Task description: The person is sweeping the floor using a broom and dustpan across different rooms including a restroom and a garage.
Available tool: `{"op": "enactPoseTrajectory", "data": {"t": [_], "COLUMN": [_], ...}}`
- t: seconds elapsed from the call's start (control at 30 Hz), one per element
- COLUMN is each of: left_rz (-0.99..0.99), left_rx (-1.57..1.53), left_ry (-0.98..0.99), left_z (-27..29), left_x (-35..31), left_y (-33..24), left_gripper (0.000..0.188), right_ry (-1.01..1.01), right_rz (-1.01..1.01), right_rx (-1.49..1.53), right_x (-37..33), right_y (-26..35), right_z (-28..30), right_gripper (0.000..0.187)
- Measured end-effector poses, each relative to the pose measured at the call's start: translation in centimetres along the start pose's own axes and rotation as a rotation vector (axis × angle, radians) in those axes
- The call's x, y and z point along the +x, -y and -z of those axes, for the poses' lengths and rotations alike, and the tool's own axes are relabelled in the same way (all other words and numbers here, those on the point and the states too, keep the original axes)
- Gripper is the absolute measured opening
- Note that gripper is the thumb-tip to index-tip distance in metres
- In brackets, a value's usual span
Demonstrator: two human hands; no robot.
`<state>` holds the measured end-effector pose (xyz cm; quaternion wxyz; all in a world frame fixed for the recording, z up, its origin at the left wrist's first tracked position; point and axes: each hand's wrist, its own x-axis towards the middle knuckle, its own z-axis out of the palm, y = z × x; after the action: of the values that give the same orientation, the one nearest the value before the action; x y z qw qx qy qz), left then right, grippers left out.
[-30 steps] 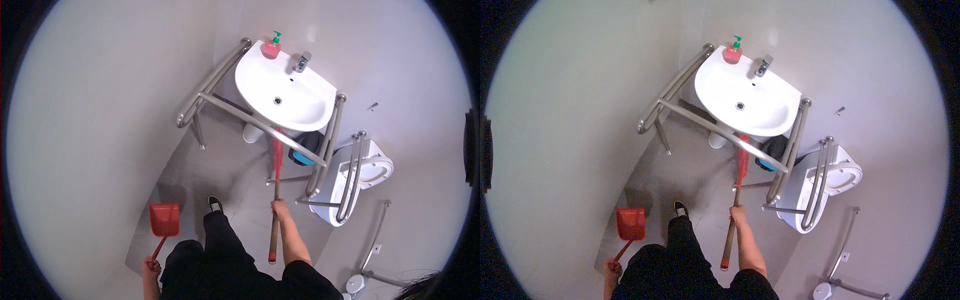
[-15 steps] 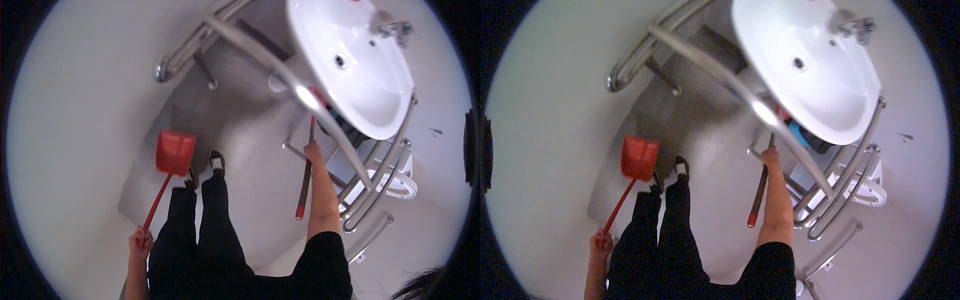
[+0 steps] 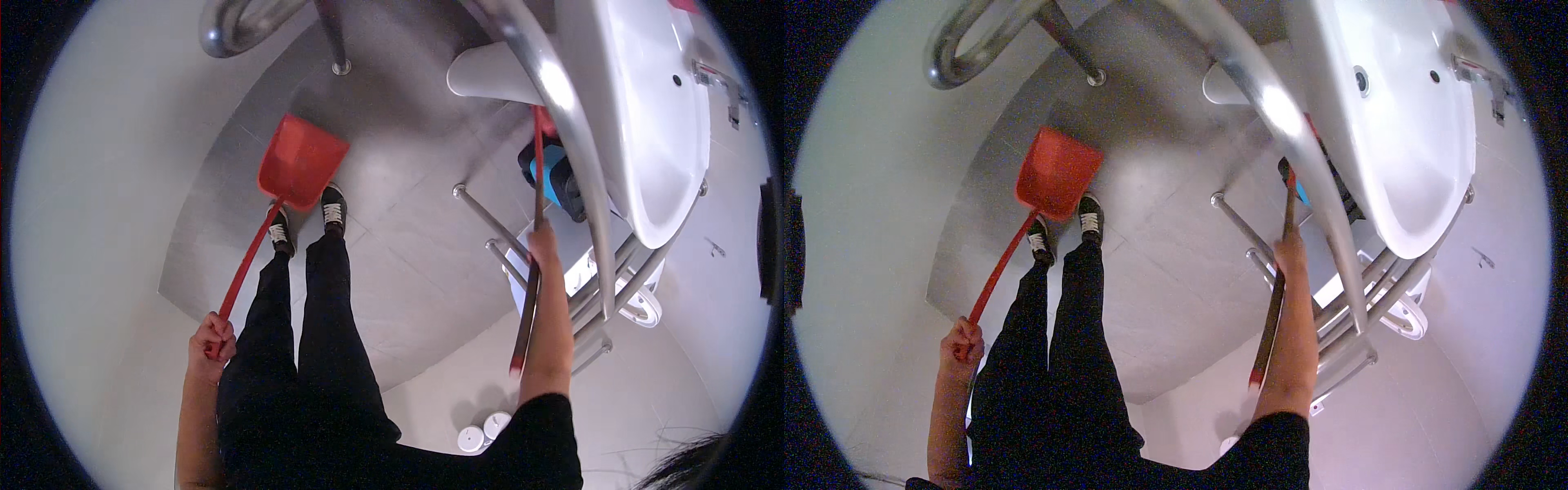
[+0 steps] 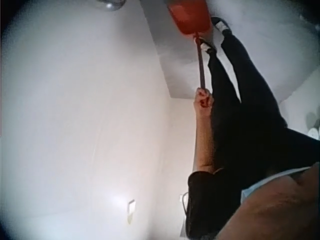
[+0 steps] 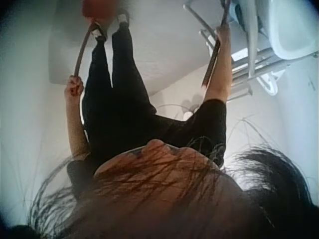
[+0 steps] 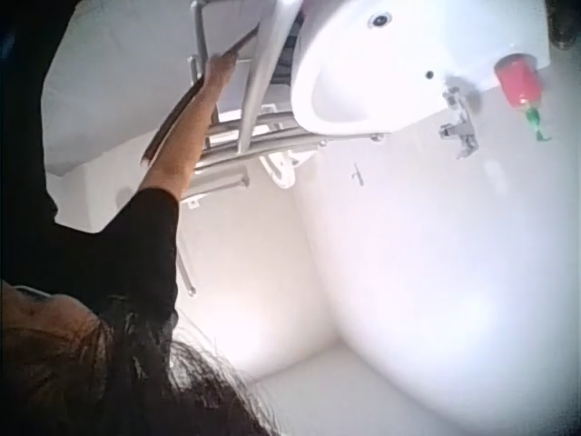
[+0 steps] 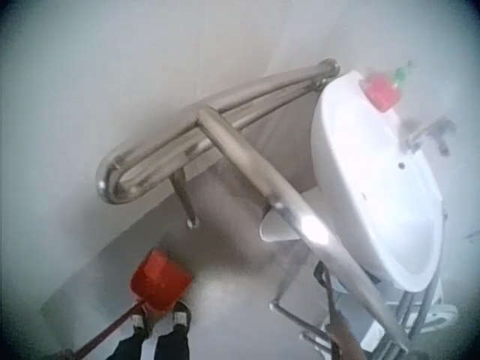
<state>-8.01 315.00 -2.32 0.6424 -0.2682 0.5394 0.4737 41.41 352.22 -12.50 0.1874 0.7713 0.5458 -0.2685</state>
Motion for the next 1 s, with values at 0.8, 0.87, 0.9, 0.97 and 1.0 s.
{"op": "enactPoseTrajectory", "data": {"t": [0.8, 0.87, 0.9, 0.97, 1.0], "left_rz": [-0.039, -0.017, -0.035, -0.037, -0.019], "left_rx": [0.293, 0.282, 0.297, 0.285, 0.314], "left_ry": [-0.020, -0.039, -0.099, -0.078, -0.094], "left_z": [-2.6, -3.0, -1.5, -1.5, -0.9], "left_x": [4.6, 4.1, 3.0, 3.5, 3.6], "left_y": [-1.1, -1.5, -2.2, -2.1, -2.0], "left_gripper": [0.008, 0.006, 0.006, 0.006, 0.006], "right_ry": [0.392, 0.237, 0.583, 0.244, 0.351], "right_rz": [0.603, 0.149, 0.461, 0.258, 0.075], "right_rx": [-1.054, -0.254, -0.852, -0.309, -0.149], "right_x": [2.6, -3.0, -7.7, -13.7, -16.5], "right_y": [-5.7, -7.5, -2.5, -4.7, -2.3], "right_z": [-8.4, -14.0, -14.5, -14.6, -12.8], "right_gripper": [0.013, 0.042, 0.039, 0.067, 0.062]}}
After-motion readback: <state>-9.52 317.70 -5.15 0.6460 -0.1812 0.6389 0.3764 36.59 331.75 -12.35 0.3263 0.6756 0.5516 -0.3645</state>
